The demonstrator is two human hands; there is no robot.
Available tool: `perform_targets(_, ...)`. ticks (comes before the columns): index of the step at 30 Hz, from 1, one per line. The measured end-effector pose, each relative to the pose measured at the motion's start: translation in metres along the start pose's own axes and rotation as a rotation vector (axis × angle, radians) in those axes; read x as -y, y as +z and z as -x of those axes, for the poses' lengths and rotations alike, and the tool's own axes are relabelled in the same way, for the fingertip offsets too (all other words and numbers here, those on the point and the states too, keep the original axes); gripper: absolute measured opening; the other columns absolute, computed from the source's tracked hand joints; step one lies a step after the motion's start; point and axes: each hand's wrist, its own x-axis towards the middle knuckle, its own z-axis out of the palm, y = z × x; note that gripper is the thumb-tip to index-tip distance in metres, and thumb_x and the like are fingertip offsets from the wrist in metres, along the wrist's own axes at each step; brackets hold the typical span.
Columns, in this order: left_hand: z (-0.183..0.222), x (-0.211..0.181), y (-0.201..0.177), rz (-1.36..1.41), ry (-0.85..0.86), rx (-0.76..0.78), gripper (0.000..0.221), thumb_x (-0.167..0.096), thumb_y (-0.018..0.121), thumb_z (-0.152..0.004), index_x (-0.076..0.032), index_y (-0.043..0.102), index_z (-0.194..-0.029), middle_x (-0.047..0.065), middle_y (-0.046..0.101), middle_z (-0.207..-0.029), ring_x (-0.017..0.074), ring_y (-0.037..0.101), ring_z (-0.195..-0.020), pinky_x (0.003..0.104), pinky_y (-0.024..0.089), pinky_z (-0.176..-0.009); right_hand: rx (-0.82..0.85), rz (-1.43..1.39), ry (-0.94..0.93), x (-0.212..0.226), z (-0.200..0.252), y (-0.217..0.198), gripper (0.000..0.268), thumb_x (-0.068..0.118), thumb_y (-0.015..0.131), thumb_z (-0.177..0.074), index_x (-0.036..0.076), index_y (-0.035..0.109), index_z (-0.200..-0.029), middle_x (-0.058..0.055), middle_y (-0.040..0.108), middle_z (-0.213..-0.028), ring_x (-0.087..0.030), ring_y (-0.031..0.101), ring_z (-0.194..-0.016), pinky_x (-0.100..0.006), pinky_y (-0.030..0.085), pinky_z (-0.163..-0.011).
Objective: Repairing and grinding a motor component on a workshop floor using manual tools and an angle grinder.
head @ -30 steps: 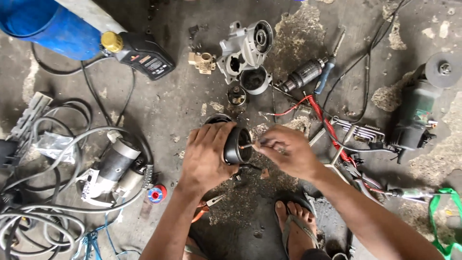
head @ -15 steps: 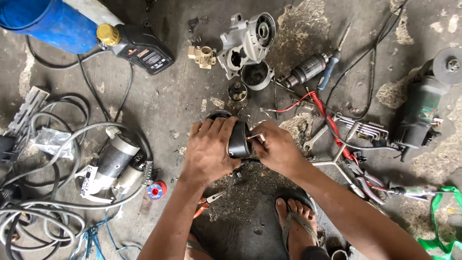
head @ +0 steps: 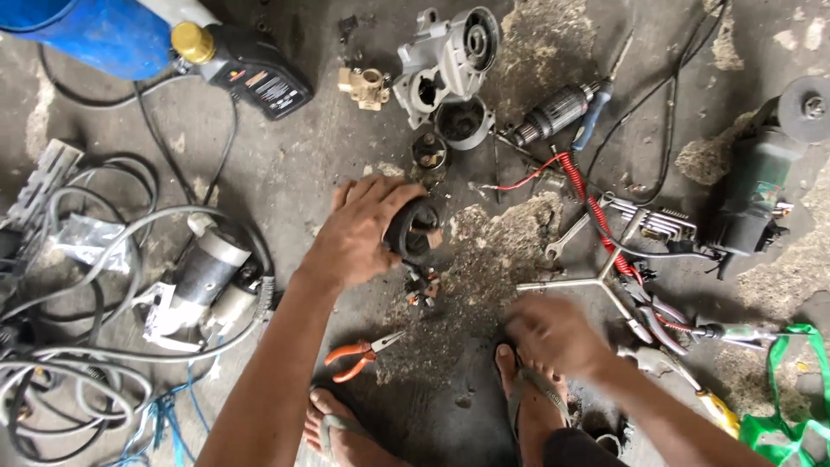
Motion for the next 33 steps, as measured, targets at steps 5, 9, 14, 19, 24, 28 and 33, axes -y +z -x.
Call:
perform_targets(5,-0.005,0.021,0.019,0.060,0.122,-0.228,0.101,-0.012,0.089,-0.045,-0.022,0.051,-0.139,0.000,0.060,-0.140,0.0264,0.050,-0.131,0.047,0.030,-0.112,0.619,0.116,-0.389,0.060,0.004,0.097,0.048,0.011,0.063,-0.087,0.008,0.056,-0.134,-0.014,0.054,-0.126,-0.031,0.066,-0.088,-0.040,0.056,-0.065)
perform_targets(9,-0.006,0.023,0.022,-0.056,0.096,-0.217,0.101,-0.015,0.089,-0.049,-0.022,0.049,-0.142,0.002,0.060,-0.138,0.0279,0.051,-0.132,0.048,0.034,-0.112,0.473,0.383,-0.610,0.069,-0.014,0.160,0.051,0.020,0.059,-0.090,0.006,0.055,-0.139,-0.017,0.056,-0.126,-0.031,0.057,-0.099,-0.040,0.051,-0.073)
perform_targets(14,-0.008,0.024,0.034,-0.144,0.114,-0.280,0.107,-0.019,0.091,-0.052,-0.021,0.044,-0.148,0.001,0.058,-0.140,0.0258,0.052,-0.129,0.045,0.039,-0.112,0.619,0.301,-0.590,0.060,-0.019,0.160,0.024,0.003,0.066,-0.077,0.004,0.066,-0.101,-0.010,0.059,-0.090,-0.026,0.052,-0.091,-0.043,0.042,-0.088)
perform_targets(19,-0.007,0.022,0.031,-0.057,0.085,-0.241,0.102,-0.015,0.086,-0.056,-0.021,0.044,-0.149,0.002,0.053,-0.145,0.0265,0.048,-0.132,0.045,0.041,-0.107,0.659,-0.430,-0.090,0.064,-0.015,0.091,0.021,0.006,0.075,-0.084,0.009,0.073,-0.105,-0.007,0.063,-0.102,-0.020,0.061,-0.092,-0.036,0.055,-0.082)
perform_targets(24,-0.007,0.025,0.027,-0.065,0.019,-0.104,0.109,-0.013,0.087,-0.057,-0.024,0.036,-0.154,0.000,0.046,-0.153,0.0277,0.042,-0.138,0.049,0.040,-0.109,0.306,-1.294,0.885,0.051,-0.023,0.039,0.063,0.053,0.068,-0.080,-0.001,0.068,-0.113,-0.021,0.074,-0.092,-0.025,0.069,-0.067,-0.033,0.051,-0.047)
perform_targets(28,-0.008,0.023,0.034,-0.012,0.107,-0.219,0.097,-0.015,0.082,-0.061,-0.021,0.042,-0.149,0.003,0.049,-0.146,0.0291,0.044,-0.135,0.045,0.043,-0.104,0.268,-1.305,0.737,0.015,-0.014,0.004,0.057,0.011,0.063,-0.089,0.004,0.044,-0.143,-0.021,0.062,-0.108,-0.032,0.062,-0.082,-0.048,0.053,-0.069)
perform_targets(33,-0.012,0.027,0.019,0.069,0.079,0.058,0.099,-0.017,0.081,-0.076,-0.020,0.027,-0.160,0.013,0.043,-0.151,0.0386,0.032,-0.146,0.060,0.039,-0.112,0.319,-0.519,0.768,0.019,-0.016,-0.018,0.066,0.003,0.092,-0.064,0.006,0.066,-0.124,-0.019,0.066,-0.087,-0.035,0.066,-0.077,-0.046,0.053,-0.060)
